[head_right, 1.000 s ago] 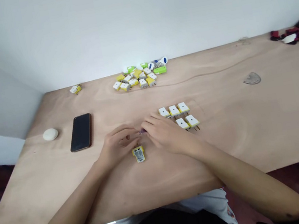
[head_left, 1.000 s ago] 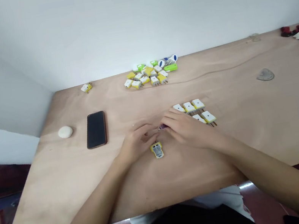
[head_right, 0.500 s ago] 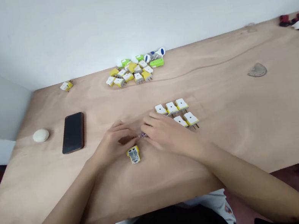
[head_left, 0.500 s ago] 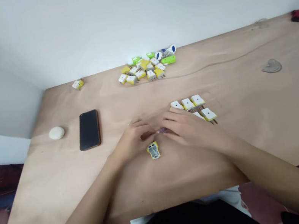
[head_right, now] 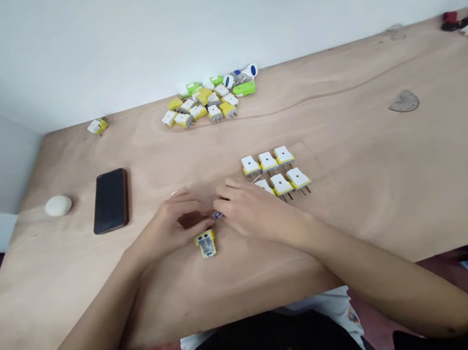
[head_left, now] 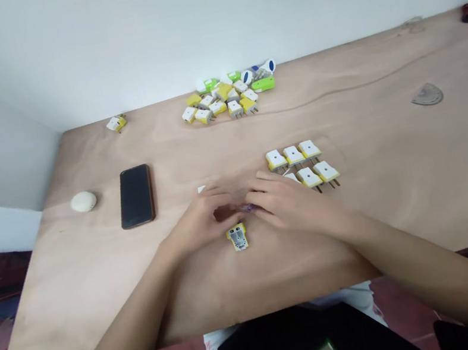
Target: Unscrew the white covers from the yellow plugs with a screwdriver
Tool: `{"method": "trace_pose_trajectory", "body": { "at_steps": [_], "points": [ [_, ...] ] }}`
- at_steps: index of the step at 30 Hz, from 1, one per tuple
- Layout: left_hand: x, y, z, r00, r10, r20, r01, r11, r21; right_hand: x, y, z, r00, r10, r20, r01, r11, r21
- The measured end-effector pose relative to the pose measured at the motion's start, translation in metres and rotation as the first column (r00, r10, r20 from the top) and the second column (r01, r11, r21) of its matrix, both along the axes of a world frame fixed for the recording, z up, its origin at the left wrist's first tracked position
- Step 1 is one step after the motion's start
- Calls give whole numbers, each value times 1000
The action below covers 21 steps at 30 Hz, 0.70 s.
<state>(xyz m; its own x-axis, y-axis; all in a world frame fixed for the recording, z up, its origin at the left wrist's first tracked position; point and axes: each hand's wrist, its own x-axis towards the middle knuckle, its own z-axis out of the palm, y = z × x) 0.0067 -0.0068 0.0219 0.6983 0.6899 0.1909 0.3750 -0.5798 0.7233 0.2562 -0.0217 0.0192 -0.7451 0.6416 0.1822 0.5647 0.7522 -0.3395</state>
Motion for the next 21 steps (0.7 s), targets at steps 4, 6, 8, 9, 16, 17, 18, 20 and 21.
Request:
{"method": "trace_pose_trajectory", "body": {
  "at_steps": [4,6,8,9,16,17,18,20,21],
  "points": [
    [-4,-4,1,996,29,84,-26,999,-37,2,-1,4,998,-23,-62,21,999,-34],
    [-4,-5,-1,993,58,99,-54,998,-40,2,-1,6,996,-29,-80,25,999,-43],
    [-2,-5,-3,992,62,107,-60,998,-25,2,-1,6,997,-18,-74,15,999,-35],
    [-1,-5,-5,992,60,110,-59,998,-12,2,-2,6,998,-9,-62,7,1000,-26],
    [6,-11,-11,977,186,106,-183,982,-37,0,-4,-4,1000,7,-11,-5,993,116],
    [6,-12,-11,973,203,111,-199,979,-48,-1,-5,-6,1000,7,-16,-5,991,135],
    [6,-13,-10,972,207,107,-201,977,-66,-2,-6,-7,1000,4,-19,-1,989,149],
    [7,-13,-8,980,174,92,-165,981,-101,-4,-9,-10,1000,-4,-21,8,986,165],
    [7,-13,-6,984,152,88,-142,984,-108,-6,-10,-10,1000,-5,-19,8,985,170]
  ]
}}
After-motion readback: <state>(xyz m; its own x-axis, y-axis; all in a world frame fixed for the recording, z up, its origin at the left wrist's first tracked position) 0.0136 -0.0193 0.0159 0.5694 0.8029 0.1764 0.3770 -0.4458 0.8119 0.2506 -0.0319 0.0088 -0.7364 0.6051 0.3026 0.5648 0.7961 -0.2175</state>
